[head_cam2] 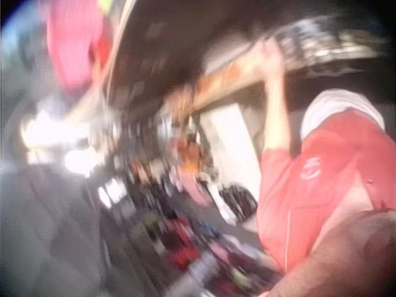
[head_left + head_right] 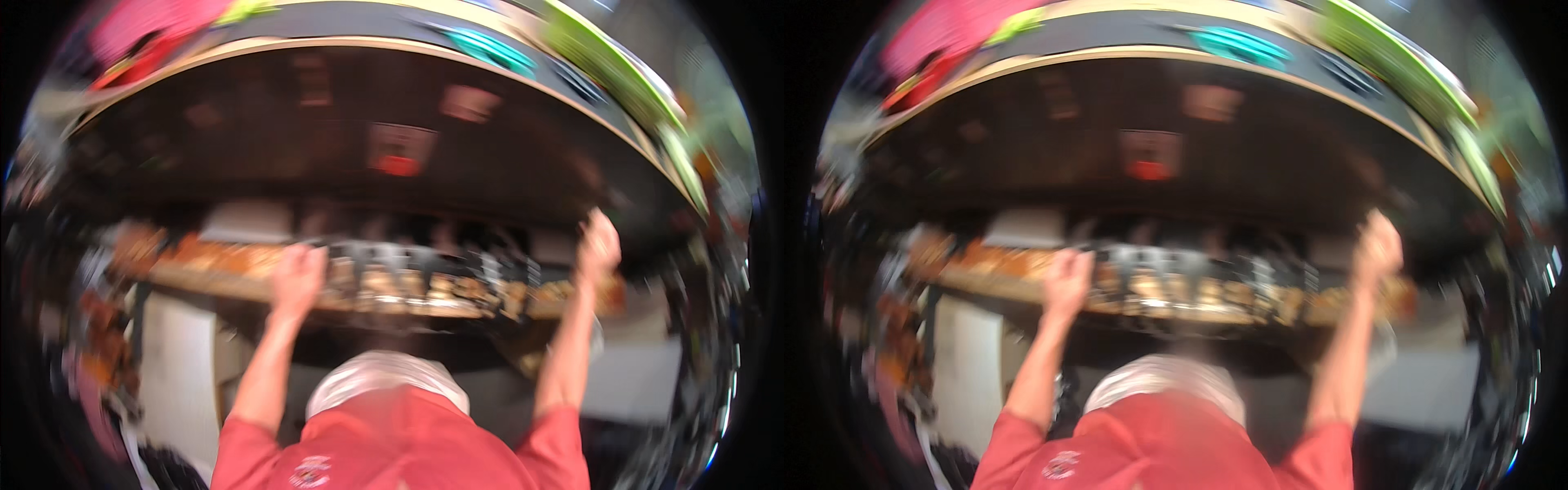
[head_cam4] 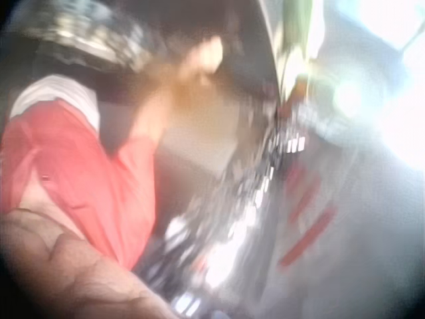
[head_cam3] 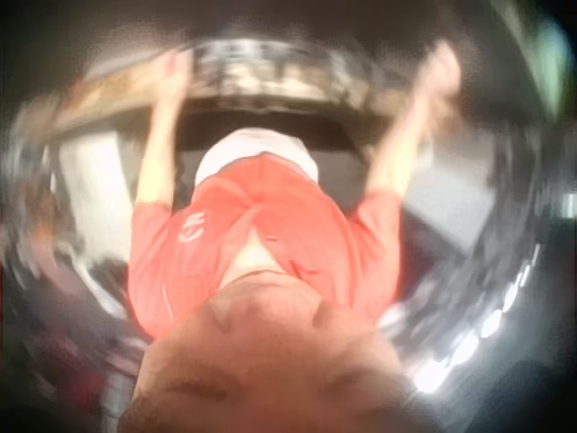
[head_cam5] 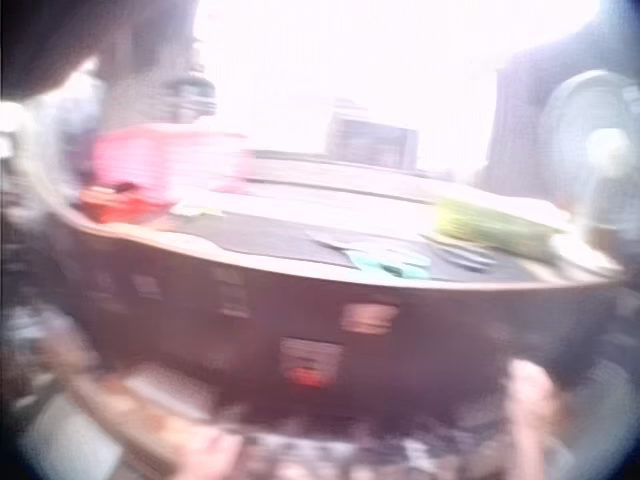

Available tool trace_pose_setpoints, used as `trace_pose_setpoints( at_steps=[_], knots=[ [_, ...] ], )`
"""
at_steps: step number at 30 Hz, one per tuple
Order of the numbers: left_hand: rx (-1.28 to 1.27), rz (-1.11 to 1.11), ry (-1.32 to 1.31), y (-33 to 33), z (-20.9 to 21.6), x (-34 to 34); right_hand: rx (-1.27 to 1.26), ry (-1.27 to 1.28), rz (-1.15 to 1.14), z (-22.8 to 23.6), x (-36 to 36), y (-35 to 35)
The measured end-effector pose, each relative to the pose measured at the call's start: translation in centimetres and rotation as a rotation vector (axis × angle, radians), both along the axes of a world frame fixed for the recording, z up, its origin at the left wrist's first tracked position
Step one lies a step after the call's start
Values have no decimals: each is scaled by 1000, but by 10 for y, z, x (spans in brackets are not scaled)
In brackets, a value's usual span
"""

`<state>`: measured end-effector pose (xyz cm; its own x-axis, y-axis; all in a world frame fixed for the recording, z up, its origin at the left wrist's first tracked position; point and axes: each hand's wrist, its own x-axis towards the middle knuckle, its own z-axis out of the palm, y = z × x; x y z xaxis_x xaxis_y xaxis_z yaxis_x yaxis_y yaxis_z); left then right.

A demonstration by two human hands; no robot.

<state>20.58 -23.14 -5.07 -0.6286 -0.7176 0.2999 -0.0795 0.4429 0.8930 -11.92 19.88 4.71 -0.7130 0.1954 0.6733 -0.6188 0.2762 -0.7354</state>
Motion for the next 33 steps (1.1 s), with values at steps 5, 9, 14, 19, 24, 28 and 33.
trace_pose_setpoints(
  at_steps=[5, 9, 14, 19, 24, 28, 33],
  knots=[
    [181, 77, -129, -45, 26, -75, 178, -582, 90, -99, 18, -64],
    [184, -50, -313, -38, 47, -17, 752, -255, 300, -129, 82, -84],
    [107, 43, -230, 2, 40, 19, 897, -290, 295, -118, 114, -84],
    [60, -3, -158, -2, 17, 14, 909, -154, 199, -110, 118, -93],
    [29, -26, -33, 2, 13, 16, 981, -114, 120, -95, 131, -102],
    [9, -35, -68, 7, 0, 19, 919, -88, 60, -77, 151, -115],
    [-97, -2, 68, 29, -22, 46, 638, -17, 41, -36, 192, -133]
  ],
)
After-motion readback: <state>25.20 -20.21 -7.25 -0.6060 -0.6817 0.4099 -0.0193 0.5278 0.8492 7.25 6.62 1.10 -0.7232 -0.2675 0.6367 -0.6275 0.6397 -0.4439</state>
